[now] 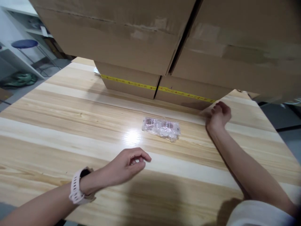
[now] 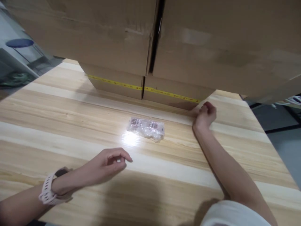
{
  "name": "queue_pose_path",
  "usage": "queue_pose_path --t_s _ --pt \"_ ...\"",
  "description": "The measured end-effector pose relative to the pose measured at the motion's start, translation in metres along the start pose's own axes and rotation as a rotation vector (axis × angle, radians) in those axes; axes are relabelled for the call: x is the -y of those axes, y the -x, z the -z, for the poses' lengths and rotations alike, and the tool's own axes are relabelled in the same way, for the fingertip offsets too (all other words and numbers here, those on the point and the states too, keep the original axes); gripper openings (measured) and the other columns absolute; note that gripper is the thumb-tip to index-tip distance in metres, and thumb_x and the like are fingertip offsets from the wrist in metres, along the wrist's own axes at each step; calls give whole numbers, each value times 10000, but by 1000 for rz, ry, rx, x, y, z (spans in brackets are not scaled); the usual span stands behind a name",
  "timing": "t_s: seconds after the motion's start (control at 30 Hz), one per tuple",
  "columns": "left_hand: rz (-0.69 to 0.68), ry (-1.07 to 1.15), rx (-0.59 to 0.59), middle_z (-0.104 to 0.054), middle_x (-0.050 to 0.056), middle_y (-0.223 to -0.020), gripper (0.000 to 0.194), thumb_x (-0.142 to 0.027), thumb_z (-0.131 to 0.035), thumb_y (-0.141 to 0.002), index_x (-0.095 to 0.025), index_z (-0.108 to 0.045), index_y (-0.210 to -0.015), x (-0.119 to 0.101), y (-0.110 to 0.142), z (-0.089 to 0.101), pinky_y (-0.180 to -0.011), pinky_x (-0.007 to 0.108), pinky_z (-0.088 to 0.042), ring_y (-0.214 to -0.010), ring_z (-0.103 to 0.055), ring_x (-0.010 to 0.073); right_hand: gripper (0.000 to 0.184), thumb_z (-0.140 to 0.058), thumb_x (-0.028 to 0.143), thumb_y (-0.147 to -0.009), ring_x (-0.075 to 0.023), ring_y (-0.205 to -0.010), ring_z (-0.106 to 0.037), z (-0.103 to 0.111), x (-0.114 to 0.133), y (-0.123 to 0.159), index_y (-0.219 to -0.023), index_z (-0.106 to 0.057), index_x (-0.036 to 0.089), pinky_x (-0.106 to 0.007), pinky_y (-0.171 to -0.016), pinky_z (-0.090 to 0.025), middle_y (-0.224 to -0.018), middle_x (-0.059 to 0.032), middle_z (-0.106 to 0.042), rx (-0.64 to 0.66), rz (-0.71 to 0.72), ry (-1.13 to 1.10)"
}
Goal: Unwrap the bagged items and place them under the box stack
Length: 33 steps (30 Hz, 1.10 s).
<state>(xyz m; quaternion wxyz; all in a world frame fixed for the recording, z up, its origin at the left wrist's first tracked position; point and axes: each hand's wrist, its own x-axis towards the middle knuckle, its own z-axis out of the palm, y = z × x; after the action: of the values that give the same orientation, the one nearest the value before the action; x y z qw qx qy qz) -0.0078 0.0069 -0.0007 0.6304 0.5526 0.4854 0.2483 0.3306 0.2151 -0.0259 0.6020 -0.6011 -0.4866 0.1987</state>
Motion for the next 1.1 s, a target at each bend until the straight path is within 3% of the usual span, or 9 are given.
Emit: queue_pose_path --t_s 0.1,0.17,0.23,0.3,0.4,0.5,0.63,0.83,1.1 --pt "-36 -18 -4 -607 9 -788 225 -310 -631 -920 -156 -727 -1052 -1 0 0 -592 235 -379 -671 -485 119 298 -550 433 -1003 -212 -946 -648 5 3 51 -1016 -677 165 -436 -946 -519 -1008 -92 -697 63 37 23" --pt "-51 -18 -14 -639 21 -812 222 -308 -640 -913 -162 -732 -1052 0 0 0 -615 246 -397 -693 -511 127 347 -623 485 -946 -257 -1065 -651 2 14 88 -1131 -705 204 -485 -1006 -495 -1161 -109 -714 353 178 86" --pt "-69 -24 -22 -679 40 -855 209 -298 -657 -899 -164 -743 -1033 1 -1 1 -656 261 -422 -728 -547 138 580 -743 516 -845 -318 -1239 -593 -8 30 118 -1351 -643 250 -549 -1081 -440 -1396 -129 -644 647 348 166" --pt "-87 -13 -10 -704 58 -895 193 -292 -682 -884 -161 -752 -1006 4 -2 3 -691 272 -441 -764 -580 147 684 -801 494 -783 -353 -1313 -538 -21 45 134 -1405 -623 272 -585 -1135 -375 -1464 -123 -612 808 416 197" --pt "-91 144 41 -703 74 -942 211 -321 -731 -871 -152 -737 -997 11 -5 5 -720 282 -471 -783 -610 143 456 -782 498 -795 -333 -1201 -596 -37 58 145 -1177 -746 251 -539 -1083 -421 -1240 -101 -731 797 146 26" --pt "-109 338 -20 -675 74 -1072 334 -306 -802 -829 -182 -693 -1119 14 -6 6 -781 322 -523 -786 -632 127 455 -731 610 -821 -248 -887 -667 -40 64 155 -1039 -740 210 -396 -800 -534 -983 -80 -754 710 -263 -239" --pt "-178 444 -128 -642 94 -1267 490 -208 -833 -801 -247 -649 -1253 9 -4 3 -880 349 -534 -977 -656 165 412 -853 503 -751 -167 -805 -653 -33 79 182 -1025 -738 217 -276 -702 -516 -991 -32 -754 734 -622 -596" --pt "-208 581 -105 -684 103 -1291 523 -138 -874 -740 -237 -686 -1218 0 1 -2 -985 429 -525 -1148 -662 259 561 -869 433 -755 -205 -1087 -680 -30 89 208 -1279 -691 337 -324 -928 -543 -1336 -5 -700 952 -643 -740" --pt "-159 577 3 -726 133 -1190 577 -251 -895 -772 -188 -658 -1294 -2 3 -5 -923 381 -563 -1035 -712 235 863 -944 300 -590 -276 -1298 -603 -30 76 207 -1395 -635 272 -397 -1115 -469 -1443 -69 -646 824 -410 -555"
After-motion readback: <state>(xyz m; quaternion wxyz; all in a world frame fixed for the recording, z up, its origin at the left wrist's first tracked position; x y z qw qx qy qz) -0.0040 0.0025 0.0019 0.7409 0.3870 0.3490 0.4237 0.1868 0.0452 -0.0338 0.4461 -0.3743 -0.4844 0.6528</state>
